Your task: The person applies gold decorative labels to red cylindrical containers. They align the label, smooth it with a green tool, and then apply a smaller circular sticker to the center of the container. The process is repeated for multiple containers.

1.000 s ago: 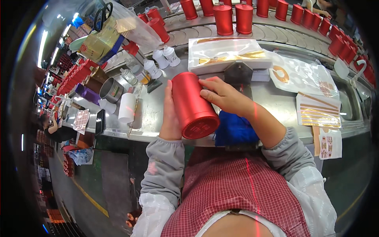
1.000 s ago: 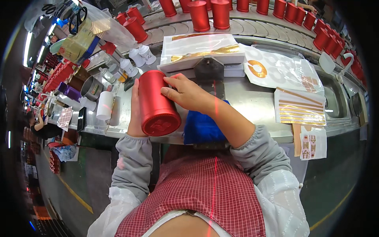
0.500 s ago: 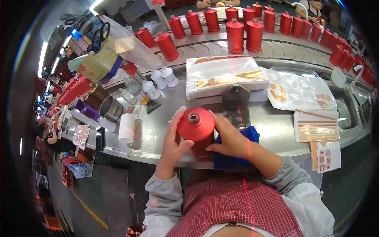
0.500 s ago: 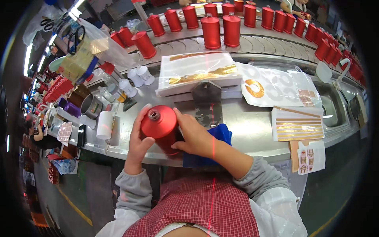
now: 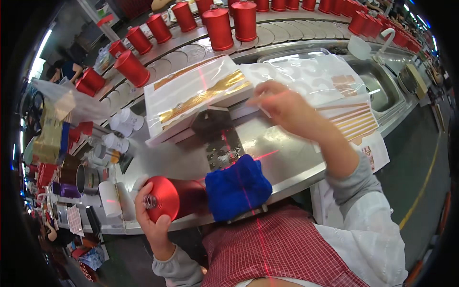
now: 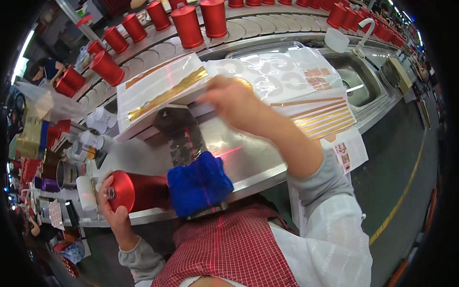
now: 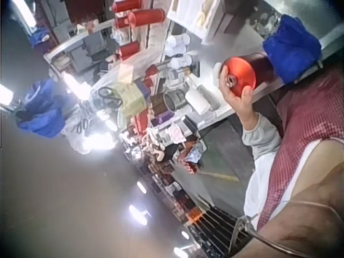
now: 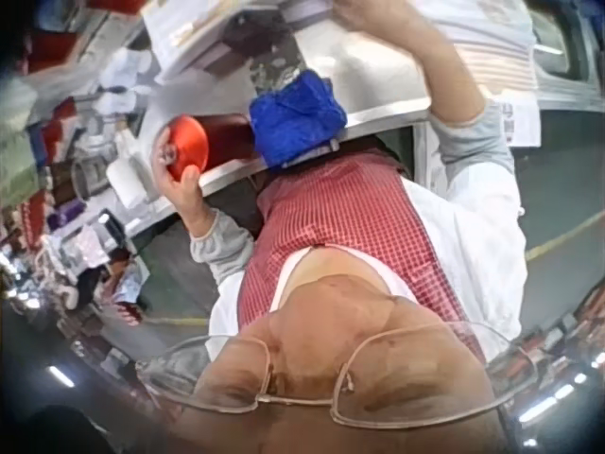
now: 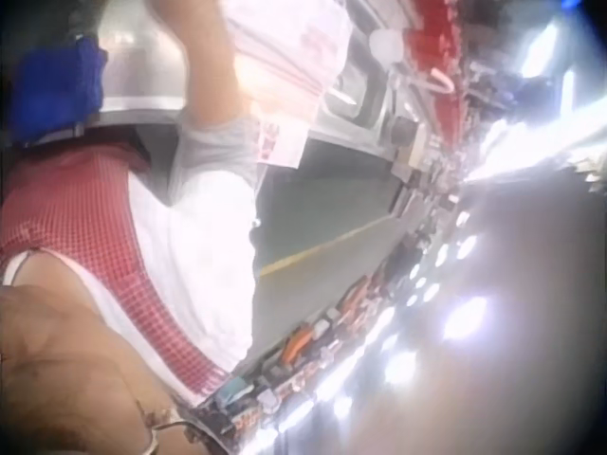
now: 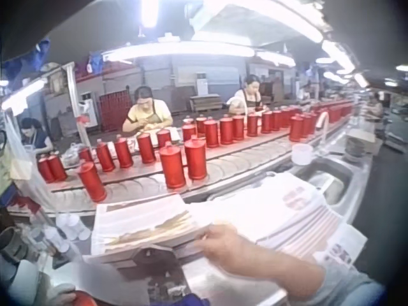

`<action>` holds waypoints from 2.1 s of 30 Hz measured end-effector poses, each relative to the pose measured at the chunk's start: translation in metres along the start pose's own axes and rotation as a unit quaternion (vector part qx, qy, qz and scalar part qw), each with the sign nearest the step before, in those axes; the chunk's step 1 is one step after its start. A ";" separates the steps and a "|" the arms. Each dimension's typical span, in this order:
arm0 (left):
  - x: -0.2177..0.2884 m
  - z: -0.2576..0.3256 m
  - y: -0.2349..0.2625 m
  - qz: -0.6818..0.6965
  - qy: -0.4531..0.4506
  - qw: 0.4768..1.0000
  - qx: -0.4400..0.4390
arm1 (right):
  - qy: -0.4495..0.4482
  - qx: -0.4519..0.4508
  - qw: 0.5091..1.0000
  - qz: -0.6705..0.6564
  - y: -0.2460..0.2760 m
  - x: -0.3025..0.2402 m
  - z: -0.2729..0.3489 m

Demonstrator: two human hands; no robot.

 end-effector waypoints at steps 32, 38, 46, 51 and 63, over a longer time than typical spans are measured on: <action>-0.016 0.013 0.002 -0.031 0.008 0.997 0.071 | -0.214 -0.246 0.918 0.228 0.002 0.323 -0.070; -0.012 0.007 -0.006 0.044 0.016 0.997 0.056 | -0.160 -0.194 0.936 0.247 0.003 0.338 -0.063; -0.017 -0.003 -0.008 0.071 -0.002 0.997 0.003 | -0.188 -0.187 0.930 0.254 0.010 0.332 -0.054; -0.020 0.006 -0.003 0.064 0.007 0.998 0.007 | -0.089 -0.127 0.952 0.263 0.008 0.335 -0.063; -0.002 -0.002 -0.024 0.230 -0.024 0.970 -0.079 | -0.118 0.063 0.914 0.382 0.078 0.270 -0.027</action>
Point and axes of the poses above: each hand's wrist, its own z-axis away from the middle knuckle, its own y-axis out of the back of the hand, x = y × z, the point moved 9 cm from there along -z, towards the middle knuckle, and after that the axes turned 1 degree about -z, right-handed, at the moved point
